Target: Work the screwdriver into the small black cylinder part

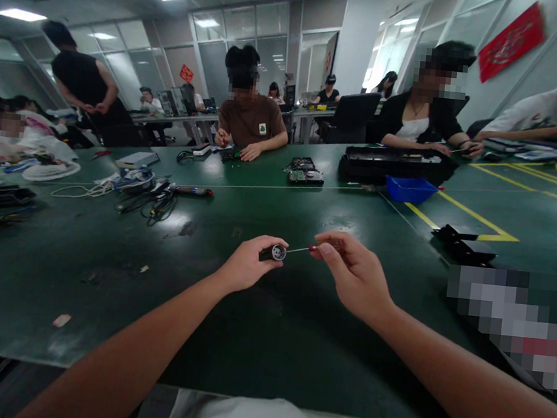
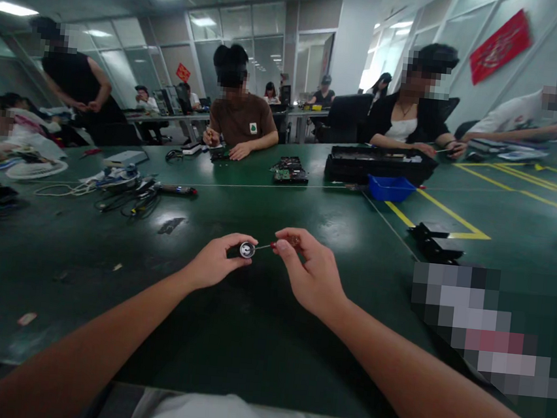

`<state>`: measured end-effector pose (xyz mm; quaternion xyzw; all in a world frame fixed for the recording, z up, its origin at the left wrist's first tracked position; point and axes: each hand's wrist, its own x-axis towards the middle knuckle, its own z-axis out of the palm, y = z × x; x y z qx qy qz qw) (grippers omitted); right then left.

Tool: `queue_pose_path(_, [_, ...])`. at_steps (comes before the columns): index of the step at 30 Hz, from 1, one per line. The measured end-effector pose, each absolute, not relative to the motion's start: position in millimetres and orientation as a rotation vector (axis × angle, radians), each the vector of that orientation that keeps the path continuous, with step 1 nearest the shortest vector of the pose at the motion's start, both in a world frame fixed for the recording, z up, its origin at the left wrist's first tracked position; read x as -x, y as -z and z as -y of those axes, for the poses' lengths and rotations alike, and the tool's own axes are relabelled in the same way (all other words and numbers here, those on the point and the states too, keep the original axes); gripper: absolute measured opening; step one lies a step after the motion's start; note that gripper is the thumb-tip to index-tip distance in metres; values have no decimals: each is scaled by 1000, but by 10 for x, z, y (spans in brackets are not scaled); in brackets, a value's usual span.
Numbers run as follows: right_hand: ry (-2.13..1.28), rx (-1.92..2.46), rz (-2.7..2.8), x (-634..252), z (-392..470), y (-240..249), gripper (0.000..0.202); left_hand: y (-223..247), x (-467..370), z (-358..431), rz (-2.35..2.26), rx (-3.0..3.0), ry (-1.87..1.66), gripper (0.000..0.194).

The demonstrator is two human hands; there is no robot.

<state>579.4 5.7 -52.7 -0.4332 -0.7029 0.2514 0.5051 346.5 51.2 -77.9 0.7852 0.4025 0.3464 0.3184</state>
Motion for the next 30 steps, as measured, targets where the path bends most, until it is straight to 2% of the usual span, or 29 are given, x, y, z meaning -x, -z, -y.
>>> queue_pose_path(7, [-549, 1104, 1725, -5791, -72, 524, 21, 768, -3499, -466, -1104, -2022, -913, 44])
queue_pose_path(17, [-553, 1114, 1735, -5805, -79, 516, 21, 769, -3483, -476, -1084, -2071, -934, 40])
queue_pose_path(22, [-471, 1188, 1754, -5793, -79, 480, 25, 745, -3488, -451, -1095, -2125, -907, 40])
queue_pose_path(27, [-306, 1387, 1837, -5824, -92, 398, 40, 731, -3488, -426, -1093, -2267, -846, 39])
queue_pose_path(30, [-379, 1399, 1867, -5837, -112, 390, 34, 736, -3473, -434, -1113, -2305, -838, 40])
